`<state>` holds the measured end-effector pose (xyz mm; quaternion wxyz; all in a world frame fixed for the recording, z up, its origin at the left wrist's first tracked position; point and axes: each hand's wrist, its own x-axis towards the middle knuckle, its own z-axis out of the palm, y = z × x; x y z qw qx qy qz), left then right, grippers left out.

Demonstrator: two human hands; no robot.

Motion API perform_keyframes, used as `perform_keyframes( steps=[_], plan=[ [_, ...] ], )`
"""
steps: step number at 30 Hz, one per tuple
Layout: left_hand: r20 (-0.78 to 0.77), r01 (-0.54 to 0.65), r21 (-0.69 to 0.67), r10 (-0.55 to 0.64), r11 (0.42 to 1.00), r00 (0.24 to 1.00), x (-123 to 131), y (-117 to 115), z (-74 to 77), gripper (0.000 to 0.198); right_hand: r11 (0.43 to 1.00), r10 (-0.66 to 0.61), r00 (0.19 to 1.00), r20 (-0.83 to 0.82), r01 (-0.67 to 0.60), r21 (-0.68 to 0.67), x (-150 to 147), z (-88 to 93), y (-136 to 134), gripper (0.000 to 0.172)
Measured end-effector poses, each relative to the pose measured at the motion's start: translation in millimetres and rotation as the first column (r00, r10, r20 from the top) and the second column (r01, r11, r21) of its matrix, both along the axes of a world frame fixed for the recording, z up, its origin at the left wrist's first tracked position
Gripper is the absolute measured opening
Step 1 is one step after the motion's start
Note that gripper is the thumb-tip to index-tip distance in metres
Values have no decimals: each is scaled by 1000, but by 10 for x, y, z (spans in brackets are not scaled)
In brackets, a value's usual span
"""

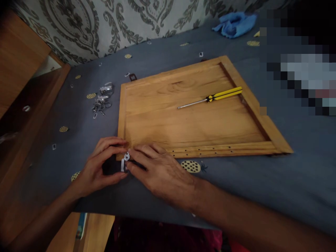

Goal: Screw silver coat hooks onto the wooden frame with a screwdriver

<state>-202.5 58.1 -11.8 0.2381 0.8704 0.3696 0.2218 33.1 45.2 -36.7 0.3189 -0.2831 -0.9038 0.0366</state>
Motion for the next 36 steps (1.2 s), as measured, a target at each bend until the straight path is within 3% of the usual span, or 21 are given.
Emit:
perform_keyframes(
  steps=[36],
  plan=[
    [6, -2, 4, 2, 1000, 1000, -13, 9, -15, 42, 1000, 6, 1000, 26, -6, -29, -5, 1, -1, 18]
  ],
)
